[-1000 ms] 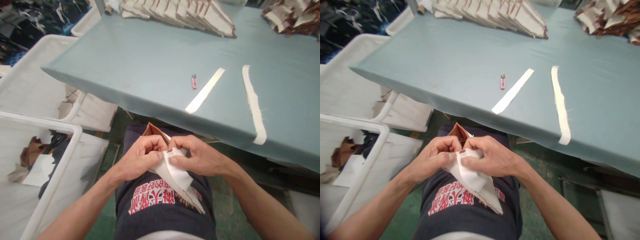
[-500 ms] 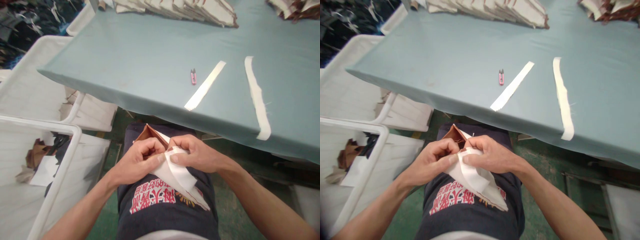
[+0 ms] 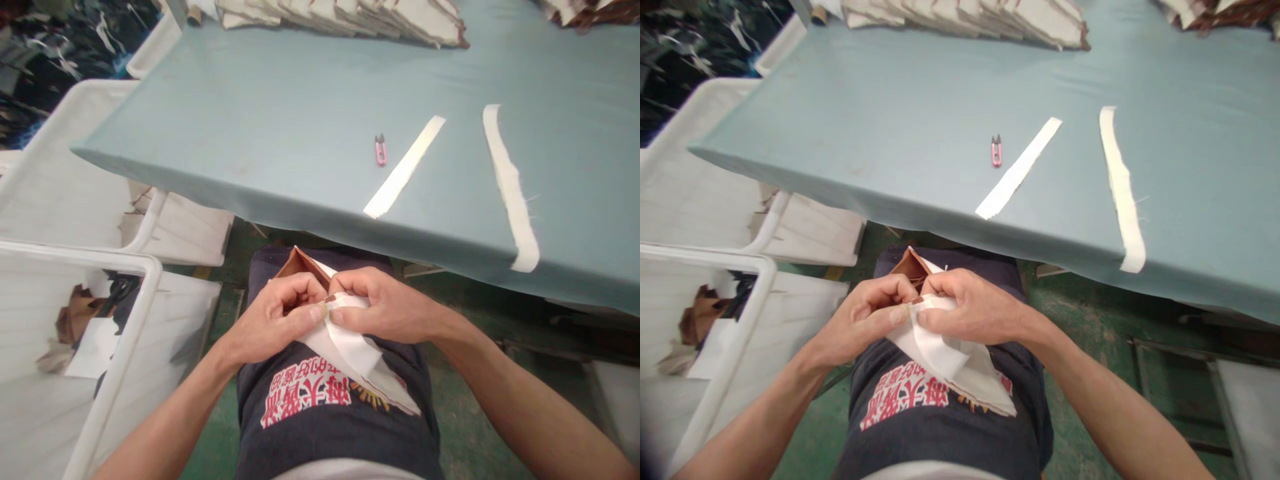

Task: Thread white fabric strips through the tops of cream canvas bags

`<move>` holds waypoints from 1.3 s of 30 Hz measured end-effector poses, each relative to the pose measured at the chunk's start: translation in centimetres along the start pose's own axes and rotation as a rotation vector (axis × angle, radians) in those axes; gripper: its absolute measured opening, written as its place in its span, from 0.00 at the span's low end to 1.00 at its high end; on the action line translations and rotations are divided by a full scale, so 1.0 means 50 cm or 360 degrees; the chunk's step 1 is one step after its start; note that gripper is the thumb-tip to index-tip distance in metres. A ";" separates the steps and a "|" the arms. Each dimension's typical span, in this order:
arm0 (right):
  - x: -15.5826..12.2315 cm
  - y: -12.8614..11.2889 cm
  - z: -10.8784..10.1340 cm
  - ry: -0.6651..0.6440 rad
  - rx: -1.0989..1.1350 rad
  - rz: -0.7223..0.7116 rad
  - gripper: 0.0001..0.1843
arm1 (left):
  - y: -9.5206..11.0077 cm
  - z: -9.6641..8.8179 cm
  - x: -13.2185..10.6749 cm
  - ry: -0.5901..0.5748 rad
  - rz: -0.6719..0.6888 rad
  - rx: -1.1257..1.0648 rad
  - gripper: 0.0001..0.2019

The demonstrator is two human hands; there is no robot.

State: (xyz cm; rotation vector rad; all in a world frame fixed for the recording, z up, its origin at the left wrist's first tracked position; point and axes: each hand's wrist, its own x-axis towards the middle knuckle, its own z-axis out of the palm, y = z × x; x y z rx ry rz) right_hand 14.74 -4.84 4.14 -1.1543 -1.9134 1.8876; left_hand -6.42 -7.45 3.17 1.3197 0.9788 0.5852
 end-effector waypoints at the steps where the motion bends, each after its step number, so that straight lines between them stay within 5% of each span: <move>1: 0.001 -0.001 0.000 -0.0011 -0.0021 0.0007 0.08 | 0.008 0.001 0.002 0.0012 0.0004 0.0059 0.14; 14: 0.010 0.002 -0.009 -0.0215 0.0033 -0.0022 0.09 | -0.049 0.008 0.006 -0.0045 -0.0299 -0.0671 0.25; 22: 0.011 0.029 -0.014 -0.0279 0.0382 -0.0023 0.18 | -0.006 0.002 -0.002 -0.0155 -0.0125 -0.0223 0.22; 28: 0.014 0.046 -0.011 -0.0240 0.0448 0.0052 0.16 | -0.006 0.000 0.000 -0.0035 0.0349 0.0846 0.12; 39: 0.004 -0.001 -0.007 -0.0080 -0.0158 0.0074 0.06 | 0.008 -0.011 -0.012 0.0002 0.0422 0.0856 0.07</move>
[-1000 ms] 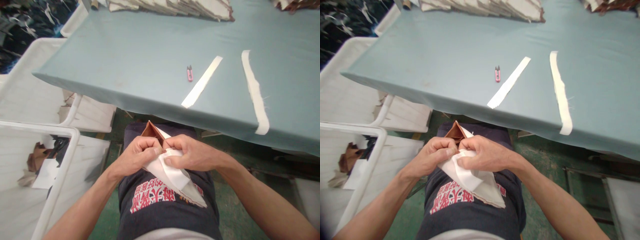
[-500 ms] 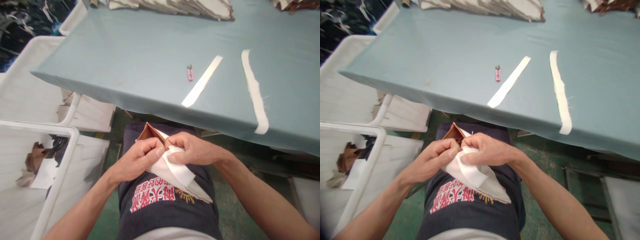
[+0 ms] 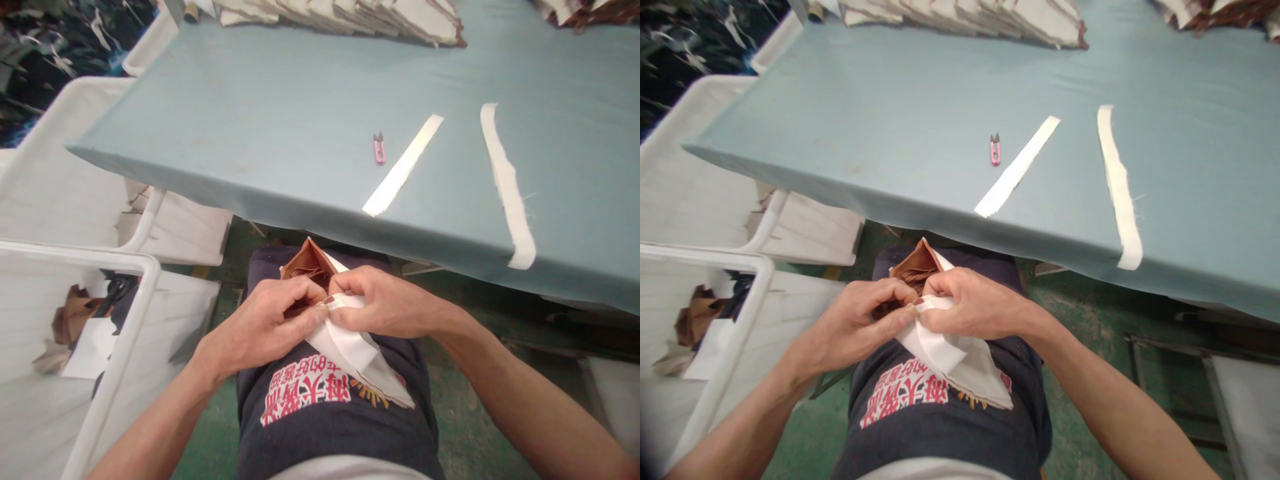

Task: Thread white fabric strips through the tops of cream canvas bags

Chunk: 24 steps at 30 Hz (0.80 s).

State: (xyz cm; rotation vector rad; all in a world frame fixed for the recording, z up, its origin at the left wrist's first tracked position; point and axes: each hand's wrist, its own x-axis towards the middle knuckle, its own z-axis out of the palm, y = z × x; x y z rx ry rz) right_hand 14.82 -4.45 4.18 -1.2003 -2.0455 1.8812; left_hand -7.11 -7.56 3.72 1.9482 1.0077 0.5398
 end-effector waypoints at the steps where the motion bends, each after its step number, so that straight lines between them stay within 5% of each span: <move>1: -0.002 -0.006 0.002 0.0040 -0.0072 0.0007 0.06 | 0.003 -0.001 0.003 0.0002 -0.0010 0.0016 0.06; 9: -0.011 -0.029 0.003 0.0299 -0.0502 -0.0136 0.07 | 0.022 -0.006 0.010 0.0095 0.0039 0.0149 0.06; 17: 0.008 -0.017 -0.023 0.0549 -0.0705 -0.1100 0.05 | 0.049 -0.019 0.008 0.0276 -0.0029 0.0032 0.06; 24: 0.040 -0.078 -0.044 0.0399 -0.0659 -0.1286 0.04 | 0.094 -0.076 0.004 0.0292 -0.0103 -0.0121 0.06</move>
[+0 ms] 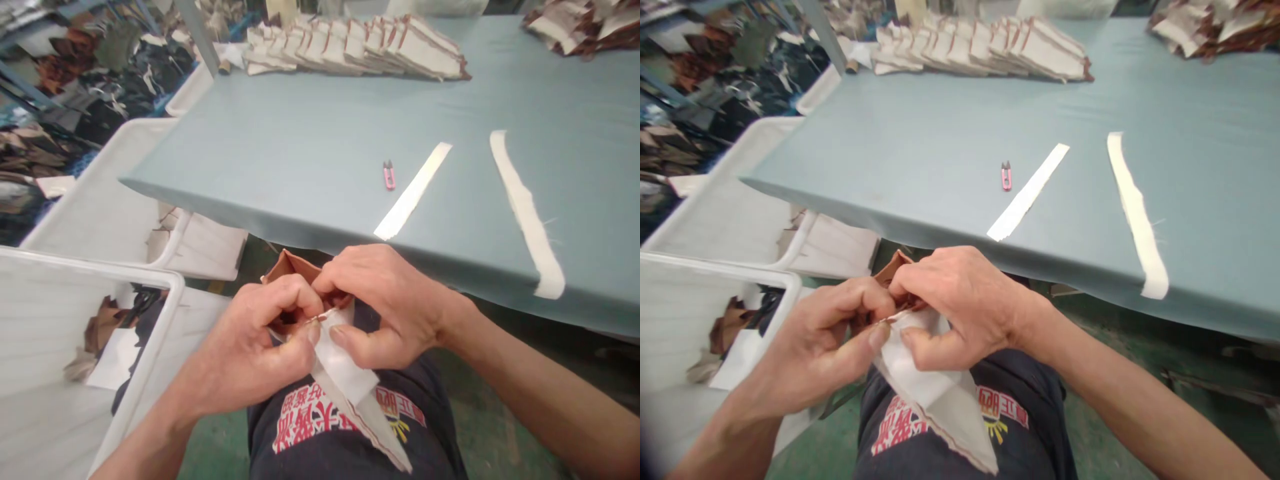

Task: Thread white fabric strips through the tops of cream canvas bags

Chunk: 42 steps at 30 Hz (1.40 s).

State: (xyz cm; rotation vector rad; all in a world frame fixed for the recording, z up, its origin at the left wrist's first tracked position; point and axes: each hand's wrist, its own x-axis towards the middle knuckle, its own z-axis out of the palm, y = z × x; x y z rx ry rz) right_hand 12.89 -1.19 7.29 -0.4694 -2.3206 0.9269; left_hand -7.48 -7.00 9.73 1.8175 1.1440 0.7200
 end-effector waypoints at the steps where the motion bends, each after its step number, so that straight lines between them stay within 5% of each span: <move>1: 0.012 -0.001 -0.002 -0.0019 0.0115 0.0027 0.03 | 0.006 -0.009 0.001 0.0013 0.0012 0.0025 0.06; 4: 0.039 -0.005 -0.004 -0.0065 0.0371 0.0133 0.03 | 0.014 -0.032 0.003 0.0100 0.0028 0.0116 0.06; 12: 0.034 -0.011 0.017 -0.0116 0.0251 0.0452 0.12 | -0.011 -0.032 -0.004 0.0157 0.0075 0.0223 0.06; 26: -0.009 -0.021 0.031 -0.0184 0.0940 0.0947 0.06 | -0.069 -0.006 -0.046 0.0058 0.0739 0.0885 0.06; 32: -0.019 -0.012 0.027 -0.0336 0.1298 0.1013 0.31 | -0.068 -0.015 -0.046 -0.0007 0.0863 0.1010 0.08; 35: -0.024 -0.009 0.032 -0.0528 0.1493 0.1114 0.33 | -0.071 -0.015 -0.049 -0.0011 0.0867 0.0997 0.09; 38: -0.028 -0.017 0.030 -0.0489 0.0986 0.0962 0.26 | -0.076 -0.011 -0.052 -0.0021 0.0876 0.0957 0.08; 42: -0.034 -0.031 0.028 -0.0433 -0.0169 0.0393 0.18 | -0.080 -0.005 -0.053 -0.0024 0.0876 0.0969 0.07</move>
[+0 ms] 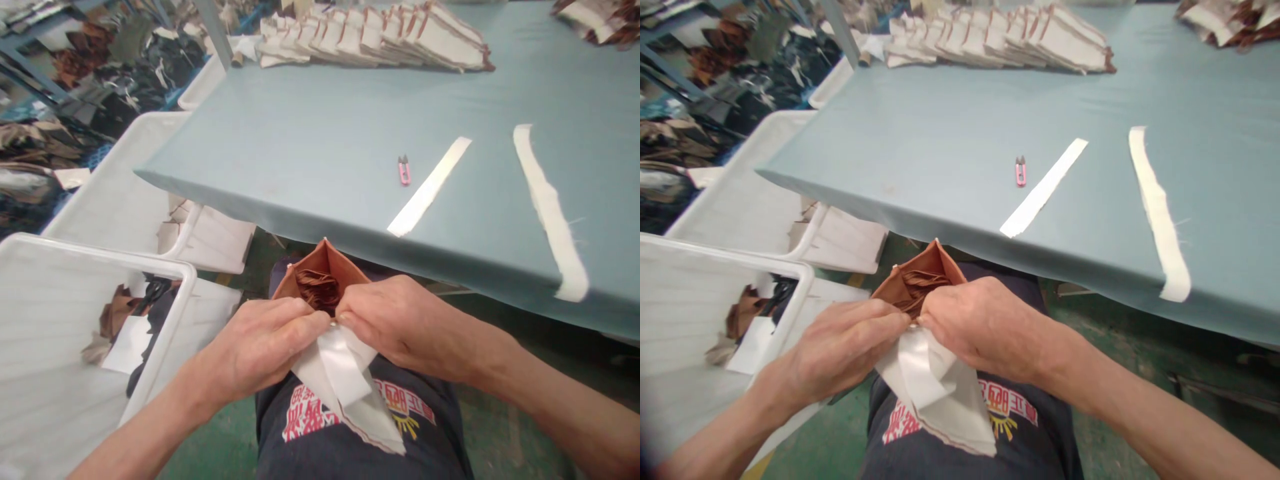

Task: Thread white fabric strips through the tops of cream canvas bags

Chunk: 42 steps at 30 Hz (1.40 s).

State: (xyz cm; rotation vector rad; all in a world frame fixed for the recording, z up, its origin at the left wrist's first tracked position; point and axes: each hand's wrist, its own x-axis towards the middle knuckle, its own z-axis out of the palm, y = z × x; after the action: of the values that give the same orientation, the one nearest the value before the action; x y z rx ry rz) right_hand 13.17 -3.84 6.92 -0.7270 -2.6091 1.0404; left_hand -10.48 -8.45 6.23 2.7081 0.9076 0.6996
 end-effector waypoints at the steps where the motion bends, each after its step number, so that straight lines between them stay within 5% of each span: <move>1: -0.002 -0.001 0.001 0.0024 -0.0168 -0.0077 0.17 | 0.001 0.000 0.001 -0.0005 -0.0009 0.0016 0.07; 4: -0.006 0.000 0.007 0.0165 -0.0282 -0.0163 0.17 | 0.002 -0.007 0.005 -0.0006 -0.0013 0.0072 0.08; 10: -0.019 -0.002 0.017 0.0304 0.0162 -0.0070 0.15 | 0.005 -0.014 0.011 -0.0201 0.0125 0.0220 0.10; 16: -0.029 -0.011 0.028 0.0186 0.0846 0.0342 0.19 | 0.003 0.008 0.014 -0.0268 0.0063 0.0244 0.12; 22: -0.030 0.012 0.019 0.0014 0.0944 0.0454 0.19 | -0.011 0.007 0.025 -0.0269 0.0337 0.0439 0.10; 28: -0.037 0.007 0.023 0.0194 0.0404 0.0240 0.14 | -0.010 0.022 0.028 -0.0164 0.0284 0.0218 0.09; 33: -0.046 0.009 0.032 0.0460 -0.0183 -0.0108 0.16 | -0.011 0.039 0.023 0.0126 -0.0162 -0.0331 0.09; 38: -0.052 0.017 0.021 0.0510 -0.0461 -0.0190 0.21 | -0.014 0.018 0.040 -0.0094 -0.0358 -0.0717 0.03; 42: -0.054 0.017 0.024 0.0512 -0.0480 -0.0204 0.20 | -0.023 0.019 0.048 -0.0248 -0.0218 -0.0607 0.14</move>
State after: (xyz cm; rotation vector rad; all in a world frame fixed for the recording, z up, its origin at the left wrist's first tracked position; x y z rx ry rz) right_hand 15.30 -5.45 5.39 -0.7108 -2.5105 0.4530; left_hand -8.90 -6.11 5.95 2.3047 0.8174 0.5587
